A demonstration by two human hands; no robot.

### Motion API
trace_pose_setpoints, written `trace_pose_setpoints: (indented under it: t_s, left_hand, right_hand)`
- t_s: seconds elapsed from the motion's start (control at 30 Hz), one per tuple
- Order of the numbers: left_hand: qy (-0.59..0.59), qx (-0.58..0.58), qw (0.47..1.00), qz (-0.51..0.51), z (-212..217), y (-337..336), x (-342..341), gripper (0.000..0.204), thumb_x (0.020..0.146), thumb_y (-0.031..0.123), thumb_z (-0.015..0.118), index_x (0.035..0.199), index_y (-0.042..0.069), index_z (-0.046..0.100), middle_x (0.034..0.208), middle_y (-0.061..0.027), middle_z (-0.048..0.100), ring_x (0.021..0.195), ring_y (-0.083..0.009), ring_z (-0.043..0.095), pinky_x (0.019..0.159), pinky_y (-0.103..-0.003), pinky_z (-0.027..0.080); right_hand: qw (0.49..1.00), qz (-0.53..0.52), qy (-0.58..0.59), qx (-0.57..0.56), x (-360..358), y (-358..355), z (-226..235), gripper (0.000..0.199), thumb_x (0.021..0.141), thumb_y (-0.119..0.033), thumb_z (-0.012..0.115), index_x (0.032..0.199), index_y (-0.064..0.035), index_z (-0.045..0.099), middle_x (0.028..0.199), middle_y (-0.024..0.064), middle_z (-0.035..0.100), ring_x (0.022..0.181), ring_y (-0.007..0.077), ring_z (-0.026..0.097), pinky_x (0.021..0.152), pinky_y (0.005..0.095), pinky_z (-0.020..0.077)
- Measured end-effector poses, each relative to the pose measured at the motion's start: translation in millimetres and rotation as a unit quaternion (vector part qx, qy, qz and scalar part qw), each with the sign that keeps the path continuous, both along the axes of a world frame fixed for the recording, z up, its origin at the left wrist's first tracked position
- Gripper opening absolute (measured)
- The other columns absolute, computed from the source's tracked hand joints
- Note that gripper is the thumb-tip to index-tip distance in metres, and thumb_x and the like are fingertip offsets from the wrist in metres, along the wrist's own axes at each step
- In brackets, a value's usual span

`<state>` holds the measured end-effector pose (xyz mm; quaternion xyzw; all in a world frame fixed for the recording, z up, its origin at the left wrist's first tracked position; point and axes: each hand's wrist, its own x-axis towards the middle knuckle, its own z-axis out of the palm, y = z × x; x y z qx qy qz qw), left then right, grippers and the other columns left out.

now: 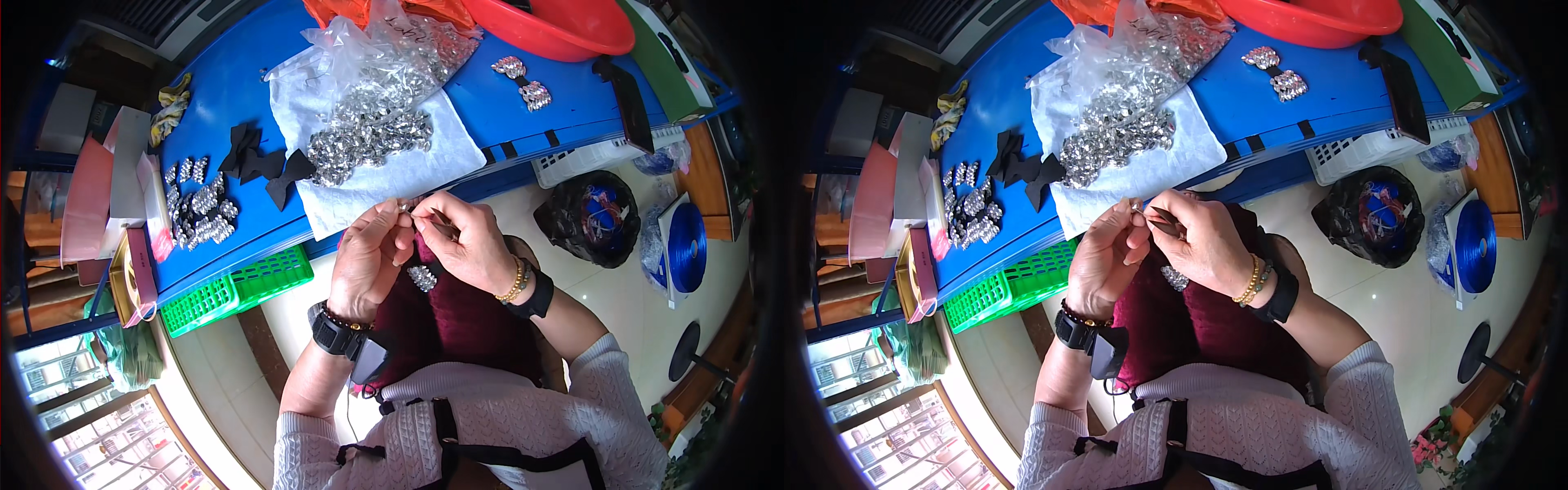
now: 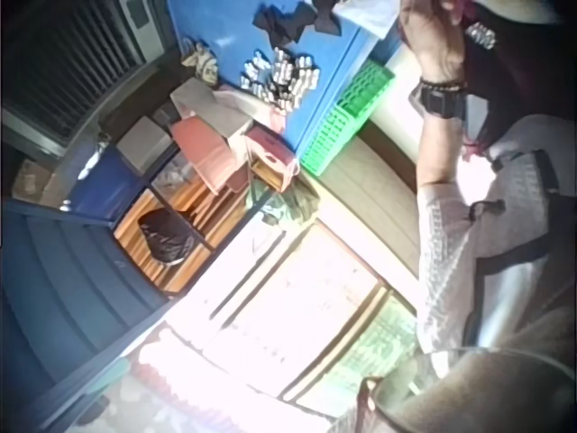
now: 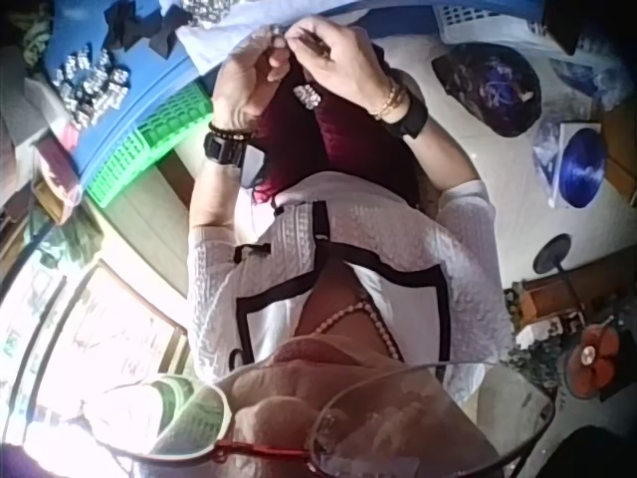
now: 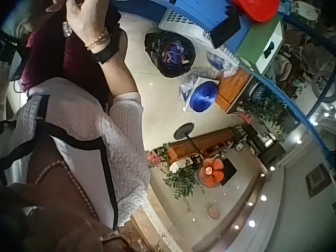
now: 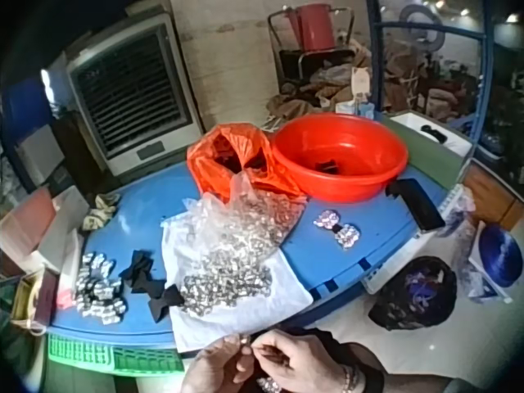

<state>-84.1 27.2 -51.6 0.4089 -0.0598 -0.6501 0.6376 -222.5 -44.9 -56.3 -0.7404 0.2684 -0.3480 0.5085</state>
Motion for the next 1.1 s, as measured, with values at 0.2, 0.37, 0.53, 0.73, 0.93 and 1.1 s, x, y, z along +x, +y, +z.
trace_pose_setpoints:
  t_s: [0.2, 0.37, 0.53, 0.73, 0.93, 1.1]
  left_hand:
    - [-0.007, -0.007, 1.000, 0.017, 2.8, -0.3, 0.8, 0.014, 0.090, 0.012, 0.051, 0.098, 0.001, 0.058, 0.079, -0.0038, 0.059, 0.061, -0.0095, 0.052, 0.052, -0.021, 0.041]
    - [-0.024, -0.011, 0.999, 0.027, 3.3, 1.0, -1.4, 0.012, 0.089, 0.008, 0.053, 0.098, 0.002, 0.058, 0.078, -0.0038, 0.059, 0.063, -0.0096, 0.054, 0.055, -0.021, 0.043]
    - [-0.038, 0.000, 0.999, 0.027, 4.8, 1.5, -3.4, 0.012, 0.088, 0.007, 0.054, 0.098, 0.003, 0.059, 0.076, -0.0038, 0.059, 0.064, -0.0101, 0.055, 0.056, -0.022, 0.044]
    - [-0.049, -0.011, 0.997, 0.050, 4.0, 1.8, -5.8, 0.013, 0.087, 0.005, 0.054, 0.099, 0.002, 0.057, 0.076, -0.0036, 0.059, 0.064, -0.0110, 0.055, 0.056, -0.022, 0.044]
    - [-0.029, -0.008, 0.997, 0.077, 1.4, 2.0, -7.3, 0.020, 0.085, 0.002, 0.055, 0.105, 0.002, 0.053, 0.081, -0.0039, 0.059, 0.066, -0.0119, 0.056, 0.056, -0.023, 0.045]
    - [-0.027, -0.012, 0.997, 0.074, 2.0, 1.9, -7.8, 0.019, 0.086, 0.002, 0.054, 0.105, 0.003, 0.055, 0.080, -0.0036, 0.058, 0.068, -0.0117, 0.055, 0.058, -0.023, 0.044]
  right_hand:
    - [1.000, -0.011, -0.005, -0.002, 0.2, 0.4, -1.7, 0.002, 0.083, -0.003, 0.057, 0.084, -0.0019, 0.056, 0.059, -0.0007, 0.052, 0.051, 0.0013, 0.041, 0.046, 0.0200, 0.0340]
    - [1.000, -0.006, -0.001, -0.003, -0.4, 0.9, -1.5, 0.002, 0.082, -0.003, 0.058, 0.084, -0.0018, 0.056, 0.060, -0.0005, 0.052, 0.051, 0.0014, 0.041, 0.046, 0.0201, 0.0342]
    - [1.000, -0.009, -0.003, 0.000, -0.1, 1.3, -2.6, 0.003, 0.082, -0.003, 0.058, 0.084, -0.0018, 0.056, 0.061, 0.0000, 0.054, 0.052, 0.0015, 0.043, 0.046, 0.0203, 0.0347]
    - [1.000, -0.010, 0.000, 0.000, -0.3, 1.0, -2.2, 0.003, 0.082, -0.003, 0.058, 0.084, -0.0016, 0.056, 0.061, 0.0005, 0.055, 0.052, 0.0016, 0.044, 0.046, 0.0204, 0.0355]
    - [1.000, -0.008, 0.000, -0.002, -0.5, 1.3, -1.9, 0.003, 0.082, -0.003, 0.057, 0.085, -0.0013, 0.056, 0.062, 0.0007, 0.055, 0.052, 0.0016, 0.044, 0.047, 0.0204, 0.0358]
    - [1.000, -0.012, -0.005, -0.006, -0.1, 1.5, -1.9, 0.003, 0.083, -0.003, 0.057, 0.085, -0.0012, 0.056, 0.061, 0.0008, 0.055, 0.053, 0.0016, 0.044, 0.047, 0.0203, 0.0358]
